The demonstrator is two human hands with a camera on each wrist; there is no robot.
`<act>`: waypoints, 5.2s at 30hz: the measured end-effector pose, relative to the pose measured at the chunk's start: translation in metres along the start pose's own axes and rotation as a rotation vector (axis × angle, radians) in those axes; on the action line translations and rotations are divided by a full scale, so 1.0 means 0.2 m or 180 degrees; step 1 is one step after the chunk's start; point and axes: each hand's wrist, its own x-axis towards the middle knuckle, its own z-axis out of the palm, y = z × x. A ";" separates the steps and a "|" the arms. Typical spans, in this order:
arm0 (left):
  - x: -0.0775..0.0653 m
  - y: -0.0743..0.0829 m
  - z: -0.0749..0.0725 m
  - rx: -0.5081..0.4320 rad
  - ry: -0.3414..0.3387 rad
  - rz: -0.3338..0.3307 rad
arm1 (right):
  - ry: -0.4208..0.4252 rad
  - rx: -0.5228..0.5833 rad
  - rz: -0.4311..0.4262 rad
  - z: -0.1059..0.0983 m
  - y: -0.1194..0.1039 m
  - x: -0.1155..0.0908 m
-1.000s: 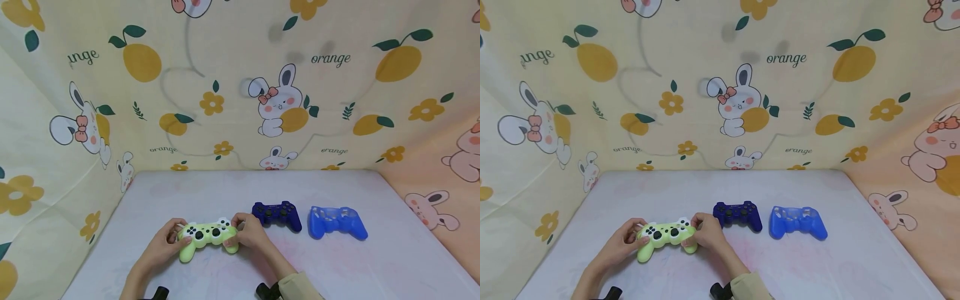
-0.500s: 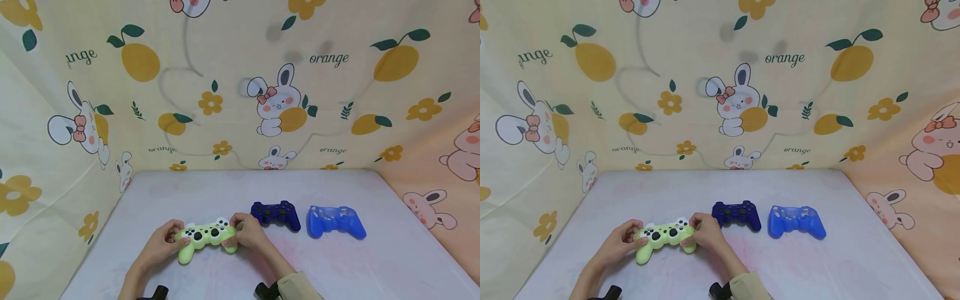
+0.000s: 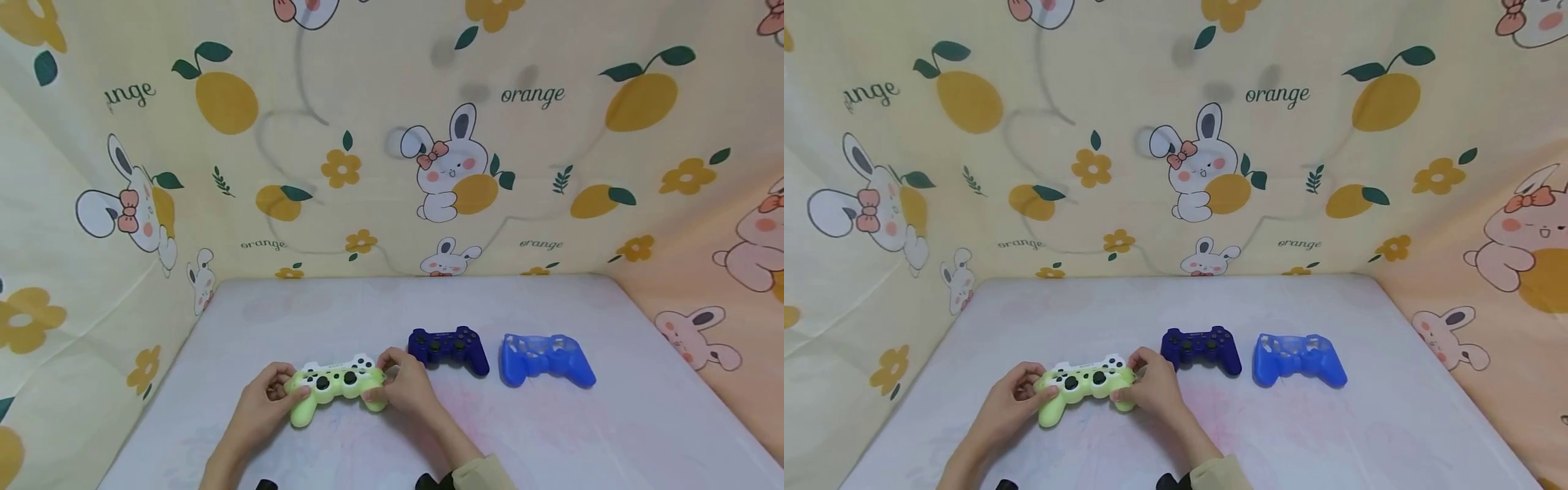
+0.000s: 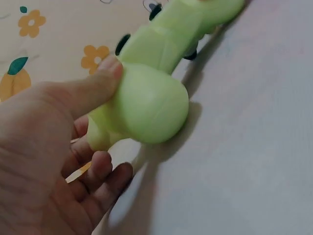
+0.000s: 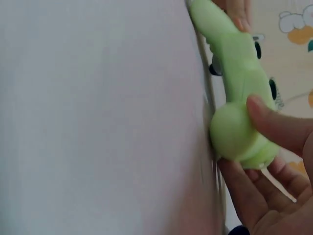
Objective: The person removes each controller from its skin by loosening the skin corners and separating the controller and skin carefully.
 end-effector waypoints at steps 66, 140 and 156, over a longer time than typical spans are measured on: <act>-0.04 0.04 0.12 0.0629 0.0085 0.0341 | -0.1105 -0.0350 -0.0534 -0.03 -0.17 0.21; -0.01 0.07 0.16 0.0271 0.0344 0.0202 | -0.0952 0.0073 -0.0538 -0.01 -0.19 0.11; -0.01 0.07 0.16 0.0322 0.0420 0.0256 | -0.0782 0.0266 -0.0357 0.01 -0.16 0.05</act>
